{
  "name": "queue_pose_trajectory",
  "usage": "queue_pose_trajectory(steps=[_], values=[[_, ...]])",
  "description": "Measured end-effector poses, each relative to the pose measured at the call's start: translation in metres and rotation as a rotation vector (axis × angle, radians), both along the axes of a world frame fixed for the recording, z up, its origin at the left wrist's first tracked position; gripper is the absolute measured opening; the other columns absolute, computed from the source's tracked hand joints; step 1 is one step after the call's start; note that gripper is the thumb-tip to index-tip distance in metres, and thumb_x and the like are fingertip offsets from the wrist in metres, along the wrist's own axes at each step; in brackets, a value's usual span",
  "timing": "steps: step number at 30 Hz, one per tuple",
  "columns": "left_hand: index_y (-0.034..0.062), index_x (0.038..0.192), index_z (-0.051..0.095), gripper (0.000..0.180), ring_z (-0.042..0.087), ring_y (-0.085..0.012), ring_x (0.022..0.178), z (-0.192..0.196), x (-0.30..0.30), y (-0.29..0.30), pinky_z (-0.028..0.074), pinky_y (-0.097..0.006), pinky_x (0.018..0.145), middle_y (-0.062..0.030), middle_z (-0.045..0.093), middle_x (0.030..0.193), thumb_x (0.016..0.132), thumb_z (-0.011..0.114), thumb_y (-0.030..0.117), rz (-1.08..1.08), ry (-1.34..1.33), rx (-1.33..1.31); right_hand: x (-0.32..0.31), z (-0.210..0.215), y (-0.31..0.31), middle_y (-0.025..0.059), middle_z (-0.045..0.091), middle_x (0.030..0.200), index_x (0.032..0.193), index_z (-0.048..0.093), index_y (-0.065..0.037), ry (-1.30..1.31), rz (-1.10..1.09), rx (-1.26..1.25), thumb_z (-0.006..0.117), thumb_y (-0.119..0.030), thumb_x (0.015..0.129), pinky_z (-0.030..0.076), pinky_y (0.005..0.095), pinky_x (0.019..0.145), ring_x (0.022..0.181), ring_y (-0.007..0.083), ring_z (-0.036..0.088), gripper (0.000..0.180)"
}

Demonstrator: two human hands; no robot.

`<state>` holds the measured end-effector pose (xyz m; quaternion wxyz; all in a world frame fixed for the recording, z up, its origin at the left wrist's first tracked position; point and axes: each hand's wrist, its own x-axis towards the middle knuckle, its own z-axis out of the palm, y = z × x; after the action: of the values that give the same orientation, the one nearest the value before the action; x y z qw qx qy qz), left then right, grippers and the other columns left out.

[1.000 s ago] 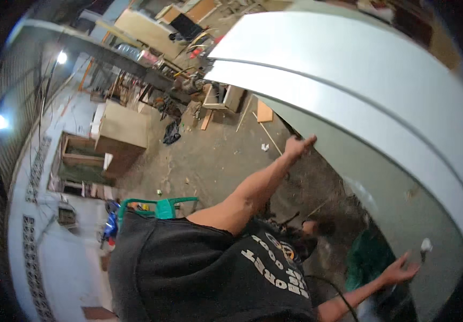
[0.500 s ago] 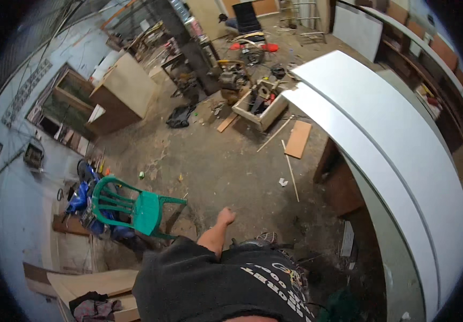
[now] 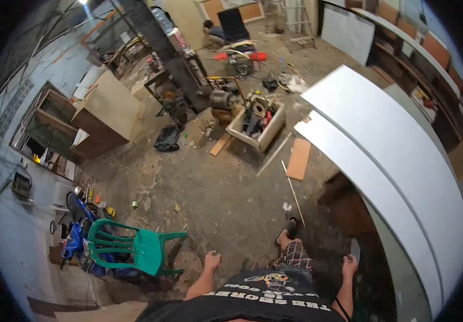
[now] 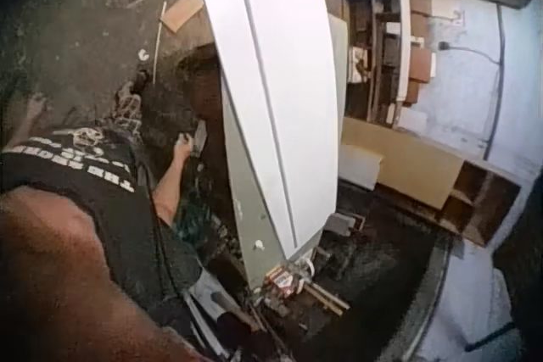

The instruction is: The person aligns laminated panels on a workbench, presses them down by hand, and rubs along the seams and edges using a small block.

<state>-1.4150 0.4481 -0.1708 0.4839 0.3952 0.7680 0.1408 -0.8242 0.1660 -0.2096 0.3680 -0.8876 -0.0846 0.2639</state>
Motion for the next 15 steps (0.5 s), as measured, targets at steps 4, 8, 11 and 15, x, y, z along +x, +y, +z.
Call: queue_pose_trajectory(steps=[4, 8, 11, 15], values=[[-0.0061, 0.129, 0.058, 0.054, 0.071, -0.0286, 0.074, 0.016, 0.042, 0.063, 0.055, -0.04, 0.068, -0.0157, 0.073, 0.084, 0.088, 0.069, 0.027, -0.279, 0.191, 0.22, 0.048, 0.035, 0.105, 0.0231, 0.066, 0.125, 0.132, 0.059, 0.003, 0.094, 0.016, -0.218, 0.065, -0.016, 0.094, 0.049, 0.0483, 0.1, 0.113, 0.0362, 0.065, 0.043], [-0.0061, 0.138, 0.051, 0.057, 0.065, -0.0218, 0.065, 0.034, 0.045, 0.096, 0.052, -0.038, 0.061, -0.012, 0.07, 0.077, 0.091, 0.068, 0.02, -0.04, 0.092, 0.133, 0.079, -0.021, 0.221, 0.0247, 0.062, 0.134, 0.136, 0.06, -0.004, 0.026, 0.71, -0.705, 0.059, -0.029, 0.095, 0.046, 0.0497, 0.103, 0.122, 0.0431, 0.059, 0.047], [-0.0072, 0.13, 0.056, 0.048, 0.063, -0.0203, 0.058, 0.048, 0.045, 0.145, 0.05, -0.038, 0.053, -0.0111, 0.068, 0.074, 0.091, 0.067, 0.018, 0.154, 0.015, -0.028, 0.025, 0.03, 0.378, 0.0272, 0.066, 0.124, 0.127, 0.063, 0.001, 0.149, 0.578, -0.163, 0.064, -0.036, 0.086, 0.049, 0.0485, 0.098, 0.12, 0.0433, 0.061, 0.055], [-0.0052, 0.122, 0.058, 0.034, 0.059, -0.0202, 0.055, 0.045, 0.046, 0.196, 0.047, -0.04, 0.05, -0.0112, 0.064, 0.07, 0.093, 0.062, 0.013, 0.385, -0.15, -0.231, -0.011, 0.067, 0.584, 0.0217, 0.069, 0.117, 0.13, 0.063, -0.004, 0.258, 0.869, 0.148, 0.065, -0.036, 0.091, 0.052, 0.0444, 0.092, 0.107, 0.0361, 0.067, 0.051]])
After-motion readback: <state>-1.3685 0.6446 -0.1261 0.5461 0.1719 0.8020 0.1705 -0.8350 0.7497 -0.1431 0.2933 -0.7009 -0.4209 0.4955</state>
